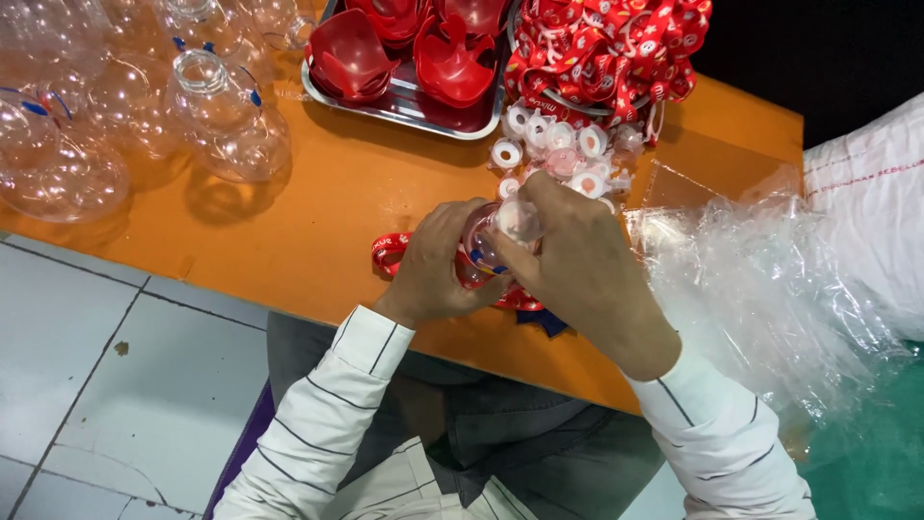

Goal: The person assembles a clear plastic bottle by inserting multiple small white circular pieces into the opening, then screws on a red cap. The person wraps the bottle in a clear plastic bag and attaches a red lanyard to the cap.

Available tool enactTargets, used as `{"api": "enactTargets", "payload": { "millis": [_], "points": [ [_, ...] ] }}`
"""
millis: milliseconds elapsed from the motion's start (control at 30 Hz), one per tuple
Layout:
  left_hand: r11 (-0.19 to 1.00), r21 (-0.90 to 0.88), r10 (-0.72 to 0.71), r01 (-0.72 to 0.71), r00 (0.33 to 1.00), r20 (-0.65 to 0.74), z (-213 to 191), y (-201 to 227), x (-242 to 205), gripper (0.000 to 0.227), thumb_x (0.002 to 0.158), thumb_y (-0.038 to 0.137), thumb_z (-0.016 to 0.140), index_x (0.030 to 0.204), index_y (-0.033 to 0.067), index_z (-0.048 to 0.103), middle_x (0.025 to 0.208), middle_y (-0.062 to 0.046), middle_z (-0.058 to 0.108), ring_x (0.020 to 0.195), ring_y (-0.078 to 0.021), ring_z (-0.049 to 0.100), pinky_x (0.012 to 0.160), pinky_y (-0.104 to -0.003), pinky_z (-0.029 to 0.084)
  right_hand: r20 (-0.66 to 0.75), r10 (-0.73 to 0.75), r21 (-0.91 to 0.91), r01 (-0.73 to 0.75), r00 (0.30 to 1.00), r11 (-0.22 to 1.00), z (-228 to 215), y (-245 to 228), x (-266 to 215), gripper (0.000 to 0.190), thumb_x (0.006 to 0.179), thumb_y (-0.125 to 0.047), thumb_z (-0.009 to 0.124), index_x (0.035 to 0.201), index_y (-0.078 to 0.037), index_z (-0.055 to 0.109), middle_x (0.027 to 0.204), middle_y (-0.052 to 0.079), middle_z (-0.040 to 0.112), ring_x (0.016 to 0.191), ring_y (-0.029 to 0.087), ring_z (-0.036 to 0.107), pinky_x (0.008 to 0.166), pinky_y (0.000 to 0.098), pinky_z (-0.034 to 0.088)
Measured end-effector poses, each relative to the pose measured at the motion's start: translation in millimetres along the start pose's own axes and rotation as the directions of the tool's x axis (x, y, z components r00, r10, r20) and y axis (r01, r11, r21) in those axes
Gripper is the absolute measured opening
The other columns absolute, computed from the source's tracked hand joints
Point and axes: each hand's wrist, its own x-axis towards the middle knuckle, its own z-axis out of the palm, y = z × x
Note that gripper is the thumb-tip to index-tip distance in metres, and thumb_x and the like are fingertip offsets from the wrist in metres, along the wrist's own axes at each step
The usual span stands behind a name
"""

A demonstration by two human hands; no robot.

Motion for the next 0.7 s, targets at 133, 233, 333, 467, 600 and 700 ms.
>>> {"api": "enactTargets", "payload": {
  "millis": [133, 233, 333, 467, 600, 700],
  "points": [
    [1.000, 0.009, 0.002, -0.002, 1.000, 0.012, -1.5, 1.2, -1.2, 0.074, 0.084, 0.046, 0.080, 0.135, 0.0007, 0.052, 0.124, -0.016, 0.066, 0.111, -0.0333, 0.067, 0.095, -0.046, 0.054, 0.024, 0.032, 0.188, -0.036, 0.999, 0.981, -18.9, 9.2, 11.8, 0.030, 0.089, -0.028, 0.080, 0.100, -0.007, 0.061, 0.063, 0.007, 0.069, 0.048, 0.017, 0.059, 0.048, 0.0325, 0.046],
    [1.000, 0.028, -0.011, 0.011, 1.000, 0.005, -0.4, -0.9, -0.2, 0.077, 0.081, 0.045, 0.084, 0.135, 0.0010, 0.052, 0.126, -0.016, 0.065, 0.114, -0.0328, 0.066, 0.095, -0.043, 0.056, -0.052, 0.067, 0.240, -0.053, 0.996, 0.969, -41.9, 30.3, 18.6, 0.026, 0.100, -0.026, 0.069, 0.110, -0.003, 0.062, 0.082, 0.008, 0.068, 0.058, 0.013, 0.057, 0.046, 0.0247, 0.047],
    [0.999, 0.040, -0.022, 0.020, 0.999, 0.032, 0.4, -1.6, -3.3, 0.078, 0.081, 0.044, 0.084, 0.136, 0.0005, 0.051, 0.127, -0.017, 0.065, 0.116, -0.0339, 0.065, 0.098, -0.045, 0.055, -0.172, -0.012, 0.197, 0.047, 0.985, 0.979, -21.6, 75.3, 24.5, 0.036, 0.100, -0.024, 0.076, 0.121, 0.001, 0.062, 0.102, 0.013, 0.055, 0.082, 0.021, 0.054, 0.071, 0.0311, 0.048],
    [0.999, -0.037, -0.010, 0.007, 0.997, -0.080, 0.8, -2.5, 0.8, 0.075, 0.067, 0.037, 0.089, 0.129, 0.0057, 0.061, 0.108, -0.015, 0.067, 0.102, -0.0363, 0.068, 0.093, -0.047, 0.056, -0.184, -0.127, 0.130, 0.152, 0.975, 0.980, 35.2, 123.9, 43.3, 0.044, 0.082, -0.020, 0.083, 0.122, -0.009, 0.069, 0.106, 0.016, 0.062, 0.100, 0.038, 0.065, 0.084, 0.0454, 0.054],
    [1.000, -0.025, 0.001, -0.004, 0.995, -0.103, -1.8, -1.2, -0.6, 0.073, 0.066, 0.037, 0.088, 0.126, 0.0037, 0.062, 0.105, -0.017, 0.068, 0.098, -0.0383, 0.069, 0.090, -0.048, 0.056, -0.190, -0.199, -0.098, 0.183, 0.962, 0.978, 71.7, 135.7, 67.7, 0.042, 0.084, -0.030, 0.080, 0.122, -0.017, 0.068, 0.107, 0.009, 0.064, 0.103, 0.033, 0.063, 0.086, 0.0437, 0.046],
    [1.000, -0.016, 0.008, -0.010, 0.993, -0.116, 0.9, -2.7, -0.8, 0.073, 0.064, 0.034, 0.088, 0.125, 0.0034, 0.063, 0.103, -0.016, 0.068, 0.096, -0.0386, 0.068, 0.088, -0.048, 0.056, -0.171, -0.218, -0.181, 0.187, 0.961, 0.966, 93.1, 138.0, 84.7, 0.044, 0.081, -0.037, 0.081, 0.119, -0.021, 0.066, 0.107, 0.006, 0.066, 0.108, 0.030, 0.061, 0.095, 0.0445, 0.041]
  ]
}}
